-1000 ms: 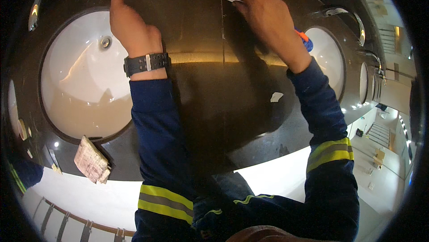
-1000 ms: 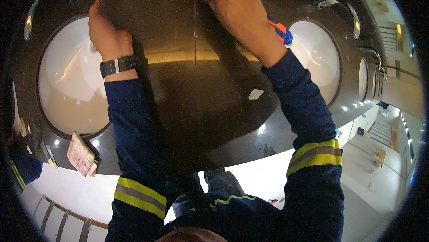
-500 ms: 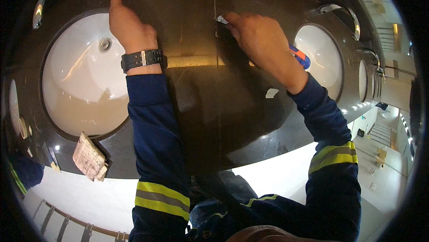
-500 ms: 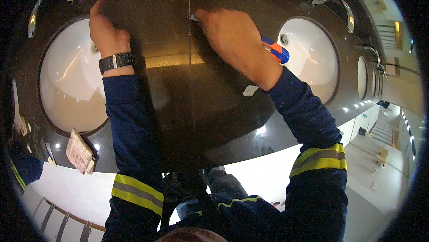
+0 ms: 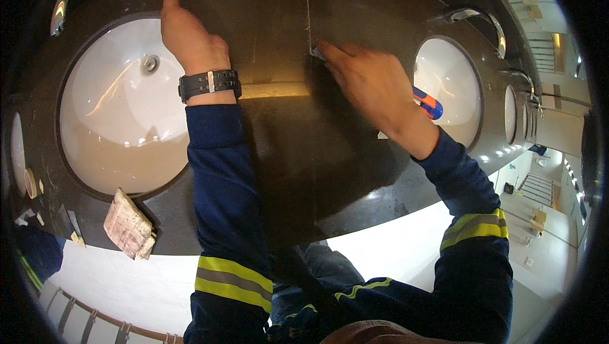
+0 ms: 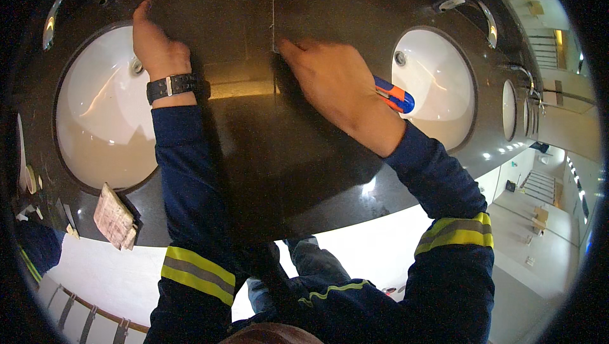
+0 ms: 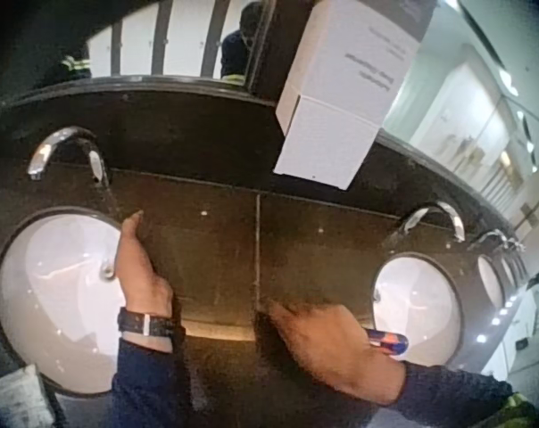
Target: The person kneels at a bathroom vanity and uses a utility knife to scrape a white residue from the dark countertop surface. They repeatedly scrape along seams and edges, occasionally wiping the area with a cloth.
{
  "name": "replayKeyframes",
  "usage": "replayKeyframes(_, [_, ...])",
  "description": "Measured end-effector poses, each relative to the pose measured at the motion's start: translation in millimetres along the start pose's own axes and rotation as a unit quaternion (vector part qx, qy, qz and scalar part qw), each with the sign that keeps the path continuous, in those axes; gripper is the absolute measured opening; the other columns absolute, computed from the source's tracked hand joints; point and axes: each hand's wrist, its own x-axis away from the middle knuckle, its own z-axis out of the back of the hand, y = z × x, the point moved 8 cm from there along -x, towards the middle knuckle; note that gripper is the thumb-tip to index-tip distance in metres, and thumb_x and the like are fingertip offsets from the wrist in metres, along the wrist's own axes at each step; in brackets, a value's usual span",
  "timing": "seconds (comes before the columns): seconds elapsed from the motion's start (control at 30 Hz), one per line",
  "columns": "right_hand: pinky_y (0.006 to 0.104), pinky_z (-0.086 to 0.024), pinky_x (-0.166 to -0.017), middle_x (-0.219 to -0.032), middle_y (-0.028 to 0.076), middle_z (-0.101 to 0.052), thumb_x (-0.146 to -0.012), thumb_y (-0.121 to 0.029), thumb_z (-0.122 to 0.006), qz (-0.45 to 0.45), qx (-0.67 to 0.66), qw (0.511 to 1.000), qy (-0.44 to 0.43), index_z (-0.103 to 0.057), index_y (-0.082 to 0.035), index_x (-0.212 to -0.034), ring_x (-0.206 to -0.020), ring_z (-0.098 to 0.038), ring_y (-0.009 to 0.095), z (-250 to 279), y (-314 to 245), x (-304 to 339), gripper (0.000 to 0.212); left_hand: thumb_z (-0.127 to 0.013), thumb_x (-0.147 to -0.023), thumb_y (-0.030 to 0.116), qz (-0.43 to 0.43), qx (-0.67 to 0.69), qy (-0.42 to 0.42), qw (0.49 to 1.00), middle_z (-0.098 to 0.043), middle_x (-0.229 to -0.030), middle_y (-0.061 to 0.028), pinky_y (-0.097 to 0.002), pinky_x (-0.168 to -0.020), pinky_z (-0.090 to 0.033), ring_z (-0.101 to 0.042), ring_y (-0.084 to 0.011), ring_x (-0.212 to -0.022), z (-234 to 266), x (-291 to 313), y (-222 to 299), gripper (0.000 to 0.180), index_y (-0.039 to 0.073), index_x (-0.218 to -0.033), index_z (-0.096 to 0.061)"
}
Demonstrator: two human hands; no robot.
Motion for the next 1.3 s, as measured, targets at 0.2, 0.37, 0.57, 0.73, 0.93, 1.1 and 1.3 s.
replayKeyframes(0.2, [0.0523,-0.059,-0.075,-0.097,0.019,-0.073,-0.095,-0.013,-0.059,-0.007,-0.062,0.993,0.103,-0.063,-0.019,-0.132,-0.086,-0.071,0.043,-0.2,34.3,-13.9,0.038,-0.055,-0.099,0.024,-0.029,-0.017,-0.007,0.999,-0.062,-0.136,-0.0143,-0.0402,-0.108,-0.044,-0.056,-0.0264,-0.124,5.4,-4.8,-5.1,0.04,0.002,-0.13,-0.067])
replayKeyframes(0.37, [0.0503,-0.06,-0.074,-0.102,0.017,-0.071,-0.093,-0.007,-0.055,-0.036,-0.001,0.994,0.099,-0.066,-0.02,-0.131,-0.088,-0.072,0.039,-3.0,44.3,-38.7,0.041,-0.054,-0.1,0.022,0.015,0.008,0.018,1.0,-0.063,-0.135,-0.0135,-0.0399,-0.106,-0.045,-0.056,-0.0253,-0.123,-0.9,5.5,-0.1,0.039,0.003,-0.13,-0.067])
replayKeyframes(0.57, [0.047,-0.06,-0.074,-0.098,0.014,-0.07,-0.089,-0.005,-0.055,0.042,0.029,0.991,0.121,-0.068,-0.017,-0.127,-0.089,-0.072,0.038,6.6,29.3,-47.9,0.042,-0.055,-0.099,0.022,-0.014,0.019,-0.019,1.0,-0.065,-0.13,-0.0134,-0.04,-0.098,-0.051,-0.062,-0.0257,-0.114,4.7,-5.4,-4.3,0.037,0.003,-0.129,-0.068])
replayKeyframes(0.73, [0.0457,-0.06,-0.074,-0.098,0.014,-0.071,-0.089,-0.006,-0.056,0.052,0.063,0.993,0.09,-0.068,-0.012,-0.122,-0.09,-0.073,0.036,11.5,15.6,-50.3,0.036,-0.056,-0.101,0.02,-0.058,-0.046,-0.044,0.996,-0.068,-0.128,-0.0142,-0.0444,-0.1,-0.054,-0.066,-0.0306,-0.114,3.0,1.9,6.0,0.032,0.004,-0.126,-0.067])
replayKeyframes(0.93, [0.0454,-0.06,-0.073,-0.098,0.014,-0.072,-0.09,-0.007,-0.057,0.036,0.055,0.998,0.008,-0.069,-0.011,-0.119,-0.086,-0.074,0.035,17.8,-9.1,-18.5,0.031,-0.052,-0.103,0.012,0.019,0.035,-0.031,0.999,-0.067,-0.131,-0.0139,-0.0422,-0.102,-0.054,-0.065,-0.0293,-0.116,4.6,-6.3,-2.8,0.031,0.006,-0.13,-0.066])
replayKeyframes(1.1, [0.047,-0.06,-0.072,-0.098,0.014,-0.073,-0.091,-0.008,-0.057,0.021,0.032,0.999,-0.02,-0.07,-0.015,-0.119,-0.085,-0.074,0.036,15.4,-22.9,5.0,0.031,-0.055,-0.101,0.008,-0.119,-0.16,-0.072,0.977,-0.067,-0.13,-0.0143,-0.0406,-0.1,-0.056,-0.067,-0.0288,-0.114,8.7,-5.5,7.4,0.032,0.007,-0.131,-0.066])
replayKeyframes(1.3, [0.0483,-0.059,-0.078,-0.1,0.015,-0.072,-0.093,-0.009,-0.056,-0.025,0.008,1.0,0.016,-0.069,-0.019,-0.126,-0.092,-0.073,0.039,12.7,14.9,-10.5,0.036,-0.053,-0.098,-0.004,-0.169,-0.318,-0.074,0.93,-0.066,-0.133,-0.0145,-0.038,-0.098,-0.058,-0.067,-0.0259,-0.114,3.5,3.1,15.2,0.042,0.004,-0.139,-0.059])
